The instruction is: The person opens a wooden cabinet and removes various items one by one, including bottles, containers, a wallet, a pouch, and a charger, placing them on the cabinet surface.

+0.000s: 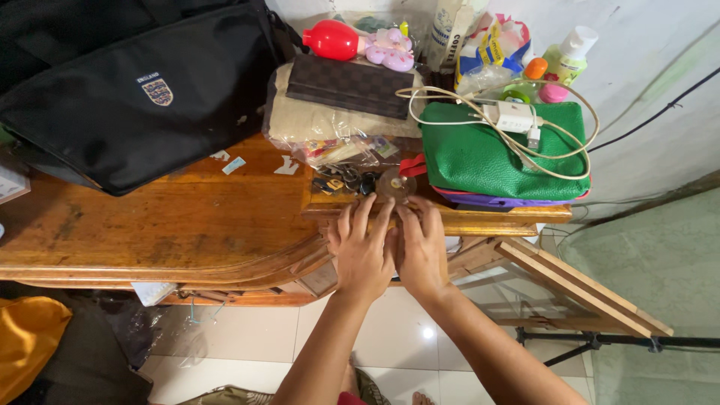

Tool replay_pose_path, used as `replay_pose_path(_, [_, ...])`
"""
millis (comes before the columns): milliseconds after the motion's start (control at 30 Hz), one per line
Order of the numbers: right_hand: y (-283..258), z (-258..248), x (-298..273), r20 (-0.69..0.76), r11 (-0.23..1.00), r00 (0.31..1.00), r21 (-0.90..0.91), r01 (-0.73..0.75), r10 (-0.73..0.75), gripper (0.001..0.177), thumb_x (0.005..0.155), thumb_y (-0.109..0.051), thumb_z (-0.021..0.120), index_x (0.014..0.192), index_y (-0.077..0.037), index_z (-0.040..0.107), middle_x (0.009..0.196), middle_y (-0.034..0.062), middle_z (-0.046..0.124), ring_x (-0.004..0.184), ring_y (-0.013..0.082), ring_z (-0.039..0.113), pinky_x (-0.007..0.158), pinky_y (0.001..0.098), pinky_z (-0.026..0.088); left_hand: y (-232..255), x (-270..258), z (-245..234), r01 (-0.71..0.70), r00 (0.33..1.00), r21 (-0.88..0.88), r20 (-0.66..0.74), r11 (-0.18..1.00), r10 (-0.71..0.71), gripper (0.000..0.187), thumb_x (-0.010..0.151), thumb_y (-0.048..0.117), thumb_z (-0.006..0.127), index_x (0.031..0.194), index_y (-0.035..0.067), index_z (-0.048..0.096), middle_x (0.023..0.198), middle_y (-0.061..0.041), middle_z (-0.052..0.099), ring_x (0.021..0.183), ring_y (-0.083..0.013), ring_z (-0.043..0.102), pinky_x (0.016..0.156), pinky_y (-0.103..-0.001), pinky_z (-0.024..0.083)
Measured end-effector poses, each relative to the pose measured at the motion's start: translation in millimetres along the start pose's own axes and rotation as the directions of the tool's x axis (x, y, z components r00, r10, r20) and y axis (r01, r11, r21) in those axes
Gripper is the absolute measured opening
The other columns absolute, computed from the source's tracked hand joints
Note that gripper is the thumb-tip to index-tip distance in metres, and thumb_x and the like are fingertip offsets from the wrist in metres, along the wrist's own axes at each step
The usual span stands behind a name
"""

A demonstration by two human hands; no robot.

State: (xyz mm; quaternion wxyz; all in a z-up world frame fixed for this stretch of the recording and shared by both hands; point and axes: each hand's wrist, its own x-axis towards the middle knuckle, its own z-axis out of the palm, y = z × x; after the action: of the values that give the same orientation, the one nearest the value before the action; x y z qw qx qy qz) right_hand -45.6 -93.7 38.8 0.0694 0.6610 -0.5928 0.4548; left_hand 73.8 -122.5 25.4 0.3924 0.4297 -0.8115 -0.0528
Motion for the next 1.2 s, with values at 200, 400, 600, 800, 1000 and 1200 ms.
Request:
replay_pose_path(200, [3.7,-14.1,-4.7,0.001,0.995,1.0,0.091,0.03,-0.031,0.045,0.085,0.005,0.067,0.129,0.008,0.056,0.134,0.0316,0.049,0.121,0.0495,0.051,0.1,0.0503,0.046,12.8,4.7,4.5,0.011,1.0,0.047,-0.013,0.999,-0.011,0.055,0.091,0.022,0.063,0.145,0.016,0.055,0.148,-0.011,0.051,0.137,-0.0355,0.039,0.112,-0.056,0.025])
replay_pose_path(400, [32.1,-45.2,-48.4,-0.075,0.999,0.997,0.02,0.038,-0.036,0.027,0.08,0.012,0.063,0.103,-0.003,0.058,0.11,0.0194,0.058,0.106,0.0385,0.058,0.09,0.0458,0.049,34.9,-25.8,15.7,-0.006,0.968,-0.115,-0.25,0.993,-0.023,0.041,0.096,0.016,0.059,0.136,0.009,0.056,0.131,-0.009,0.063,0.127,-0.0318,0.049,0.112,-0.052,0.026])
replay_pose_path(600, [97.9,-94.4,-103.8,-0.093,0.96,0.981,-0.209,-0.184,0.168,0.023,0.083,0.008,0.065,0.102,-0.003,0.059,0.103,0.0177,0.057,0.099,0.0407,0.055,0.088,0.0485,0.045,71.6,-68.4,80.7,0.382,0.878,-0.684,0.059,0.621,-0.475,0.028,0.105,0.03,0.054,0.121,0.008,0.061,0.114,-0.005,0.064,0.103,-0.0217,0.06,0.095,-0.04,0.049])
replay_pose_path(800, [183.8,-135.5,-153.7,-0.027,0.847,0.948,-0.443,-0.295,0.316,0.064,0.075,-0.004,0.07,0.133,0.008,0.047,0.133,0.032,0.05,0.122,0.0479,0.046,0.1,0.0536,0.04,112.9,-99.8,176.8,0.825,0.455,-0.535,0.819,-0.18,-0.348,0.06,0.097,0.046,0.047,0.143,0.008,0.051,0.138,-0.011,0.064,0.125,-0.0236,0.059,0.106,-0.041,0.044])
replay_pose_path(1000, [257.7,-159.7,-193.0,0.096,0.804,0.936,-0.547,-0.236,0.34,0.064,0.077,-0.009,0.07,0.135,0.006,0.048,0.13,0.0249,0.056,0.125,0.0434,0.048,0.107,0.0549,0.036,158.6,-135.4,248.3,0.9,0.378,-0.407,0.907,-0.157,-0.188,0.07,0.097,0.051,0.046,0.151,0.007,0.044,0.15,-0.016,0.055,0.134,-0.0286,0.052,0.109,-0.04,0.041])
replay_pose_path(1200, [253.5,-170.7,-202.7,0.168,0.744,0.869,-0.606,-0.281,0.465,0.041,0.086,-0.006,0.065,0.126,-0.004,0.06,0.113,0.0183,0.062,0.109,0.0394,0.057,0.096,0.0527,0.04,190.0,-164.0,271.6,0.938,0.319,-0.342,0.914,-0.052,-0.252,0.06,0.094,0.048,0.053,0.142,0.012,0.053,0.137,-0.007,0.059,0.124,-0.0244,0.054,0.106,-0.045,0.039])
